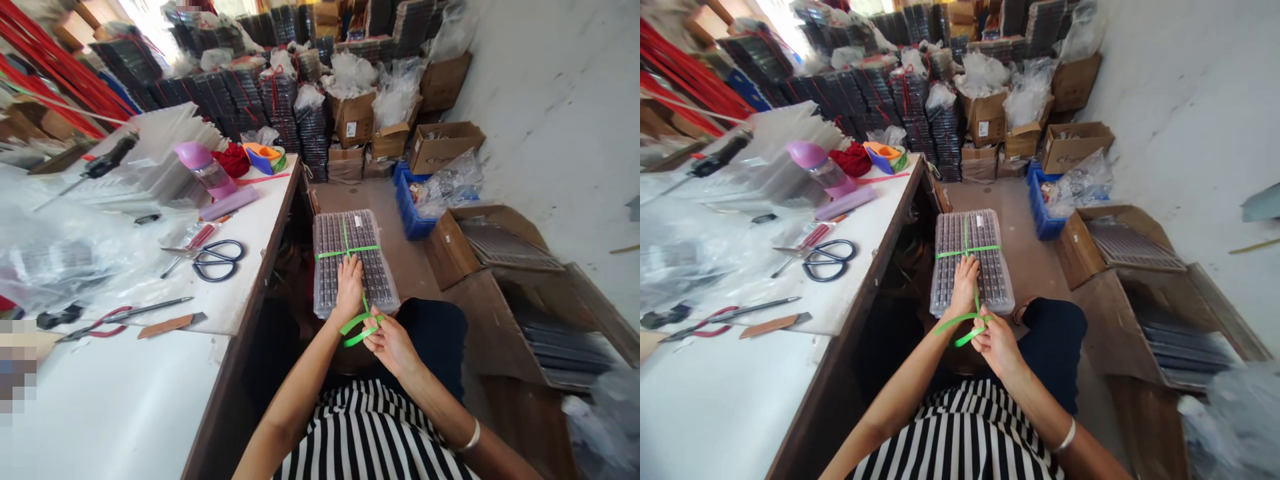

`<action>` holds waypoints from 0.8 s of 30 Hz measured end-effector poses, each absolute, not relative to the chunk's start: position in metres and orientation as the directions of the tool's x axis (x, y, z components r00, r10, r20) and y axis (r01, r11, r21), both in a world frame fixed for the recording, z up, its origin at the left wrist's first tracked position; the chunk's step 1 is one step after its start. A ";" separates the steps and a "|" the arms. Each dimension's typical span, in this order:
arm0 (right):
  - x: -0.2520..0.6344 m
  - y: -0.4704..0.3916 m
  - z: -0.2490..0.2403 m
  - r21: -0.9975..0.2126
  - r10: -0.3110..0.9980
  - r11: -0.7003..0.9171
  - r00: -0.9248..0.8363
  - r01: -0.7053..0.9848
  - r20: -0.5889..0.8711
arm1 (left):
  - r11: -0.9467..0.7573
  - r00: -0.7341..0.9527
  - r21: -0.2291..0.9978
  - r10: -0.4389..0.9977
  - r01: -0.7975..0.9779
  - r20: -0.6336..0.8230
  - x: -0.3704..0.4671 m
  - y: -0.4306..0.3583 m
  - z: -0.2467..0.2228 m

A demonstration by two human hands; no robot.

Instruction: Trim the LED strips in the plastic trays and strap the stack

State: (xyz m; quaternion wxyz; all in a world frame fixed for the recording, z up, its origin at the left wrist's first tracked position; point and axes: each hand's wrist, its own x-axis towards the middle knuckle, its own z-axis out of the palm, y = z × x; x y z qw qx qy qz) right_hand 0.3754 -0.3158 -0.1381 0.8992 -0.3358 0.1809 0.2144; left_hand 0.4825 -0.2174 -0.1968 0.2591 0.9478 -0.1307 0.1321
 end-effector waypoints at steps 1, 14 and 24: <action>0.376 -0.317 -0.139 -0.518 0.269 0.688 0.842 -0.508 -0.468 | -0.849 0.943 0.441 -0.174 -0.289 0.283 0.492 -0.215 -0.192; 0.378 -0.347 -0.157 -0.465 0.204 0.765 0.852 -0.446 -0.481 | -0.853 0.689 0.323 -0.522 -0.410 -0.503 0.641 -0.194 -0.115; 0.378 -0.363 -0.161 -0.476 0.110 0.790 0.854 -0.386 -0.509 | -0.845 0.653 0.177 -0.507 -0.505 -0.562 0.619 -0.186 -0.095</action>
